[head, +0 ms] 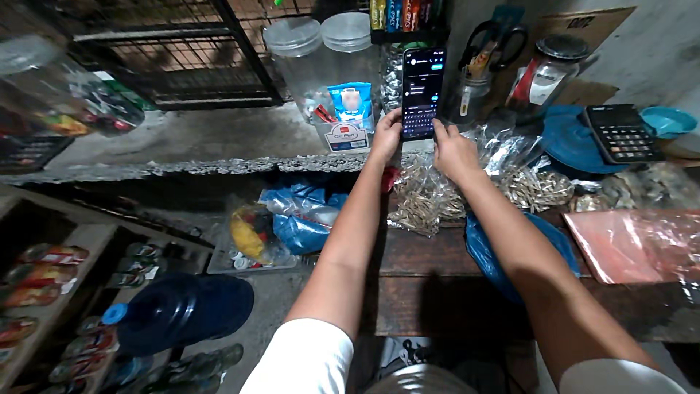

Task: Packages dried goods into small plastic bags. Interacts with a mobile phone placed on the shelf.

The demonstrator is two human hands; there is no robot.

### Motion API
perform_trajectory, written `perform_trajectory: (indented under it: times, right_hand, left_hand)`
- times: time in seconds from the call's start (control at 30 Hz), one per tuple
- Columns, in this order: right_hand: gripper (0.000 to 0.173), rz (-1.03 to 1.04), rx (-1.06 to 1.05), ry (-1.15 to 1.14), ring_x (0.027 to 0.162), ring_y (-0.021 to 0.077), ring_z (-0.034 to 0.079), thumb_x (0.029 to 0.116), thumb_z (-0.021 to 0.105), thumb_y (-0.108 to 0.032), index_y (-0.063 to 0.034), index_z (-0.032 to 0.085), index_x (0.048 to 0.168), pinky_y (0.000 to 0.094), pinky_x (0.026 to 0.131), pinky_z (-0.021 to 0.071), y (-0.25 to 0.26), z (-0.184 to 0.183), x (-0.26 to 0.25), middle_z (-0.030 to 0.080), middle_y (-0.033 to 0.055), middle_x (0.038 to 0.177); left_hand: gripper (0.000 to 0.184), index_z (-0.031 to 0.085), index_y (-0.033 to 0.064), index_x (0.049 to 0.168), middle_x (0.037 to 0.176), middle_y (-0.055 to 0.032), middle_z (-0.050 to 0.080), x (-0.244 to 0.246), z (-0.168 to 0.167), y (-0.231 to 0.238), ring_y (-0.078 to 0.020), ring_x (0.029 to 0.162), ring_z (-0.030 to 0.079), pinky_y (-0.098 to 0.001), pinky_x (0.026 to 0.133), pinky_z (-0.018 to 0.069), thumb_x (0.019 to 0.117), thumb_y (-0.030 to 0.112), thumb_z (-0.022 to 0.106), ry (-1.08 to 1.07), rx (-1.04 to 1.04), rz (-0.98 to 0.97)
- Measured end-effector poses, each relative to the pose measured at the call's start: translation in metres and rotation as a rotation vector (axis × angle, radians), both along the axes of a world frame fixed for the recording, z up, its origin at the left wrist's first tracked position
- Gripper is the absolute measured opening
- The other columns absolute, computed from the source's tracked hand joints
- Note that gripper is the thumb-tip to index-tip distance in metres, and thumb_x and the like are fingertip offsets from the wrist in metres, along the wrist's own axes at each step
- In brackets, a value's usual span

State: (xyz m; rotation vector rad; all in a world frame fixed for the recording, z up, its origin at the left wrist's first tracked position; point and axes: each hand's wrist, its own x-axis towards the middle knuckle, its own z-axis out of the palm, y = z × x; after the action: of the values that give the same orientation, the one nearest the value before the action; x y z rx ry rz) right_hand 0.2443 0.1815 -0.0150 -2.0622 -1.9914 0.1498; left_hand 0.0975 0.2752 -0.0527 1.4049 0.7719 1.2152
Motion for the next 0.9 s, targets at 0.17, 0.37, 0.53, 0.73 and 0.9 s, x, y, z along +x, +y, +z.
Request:
perform_trajectory:
  times: [0.17,0.37,0.53,0.73,0.9]
  right_hand:
    - [0.063,0.001,0.010,-0.012,0.108,0.0530,0.064,0.1019,0.049,-0.005,-0.0116,0.031,0.161,0.0650,0.085,0.0513,0.0005,-0.0006,-0.0009,0.053,0.0331,0.139]
    - [0.073,0.012,-0.025,-0.036,0.103,0.0524,0.065,0.1003,0.051,-0.004,-0.0244,0.024,0.165,0.0645,0.082,0.0518,0.0028,0.0033,-0.0043,0.051,0.0332,0.140]
    - [0.072,0.009,-0.042,-0.051,0.106,0.0536,0.063,0.1009,0.052,-0.005,-0.0234,0.024,0.165,0.0646,0.084,0.0512,0.0025,0.0057,-0.0071,0.050,0.0343,0.140]
    - [0.068,0.015,-0.014,-0.034,0.107,0.0541,0.063,0.1028,0.048,-0.006,-0.0212,0.025,0.164,0.0655,0.083,0.0513,0.0021,0.0011,-0.0045,0.052,0.0344,0.137]
    - [0.070,0.003,-0.057,-0.058,0.104,0.0519,0.065,0.1054,0.048,-0.012,-0.0291,0.016,0.166,0.0632,0.083,0.0519,0.0050,0.0074,-0.0080,0.051,0.0335,0.139]
  left_hand:
    - [0.042,0.050,-0.0097,0.138,0.126,-0.0205,0.061,0.0006,0.0005,-0.0004,-0.0168,0.105,0.064,-0.0338,0.094,0.0536,0.0985,-0.008,0.035,-0.010,0.001,0.002]
    - [0.043,0.049,-0.0092,0.139,0.126,-0.0208,0.060,0.0009,0.0011,-0.0005,-0.0172,0.105,0.064,-0.0336,0.094,0.0534,0.0985,-0.007,0.034,-0.011,-0.007,0.005]
    - [0.042,0.050,-0.0096,0.137,0.124,-0.0204,0.061,0.0008,0.0020,-0.0015,-0.0166,0.104,0.064,-0.0331,0.093,0.0533,0.0981,-0.008,0.034,-0.005,0.005,0.011]
    - [0.042,0.051,-0.0081,0.138,0.126,-0.0203,0.061,0.0009,0.0012,-0.0004,-0.0173,0.105,0.064,-0.0350,0.093,0.0543,0.0986,-0.008,0.035,0.021,0.006,0.015]
    - [0.042,0.051,-0.0082,0.138,0.126,-0.0203,0.062,0.0012,0.0011,0.0007,-0.0176,0.106,0.065,-0.0346,0.094,0.0541,0.0987,-0.007,0.035,0.017,0.008,0.013]
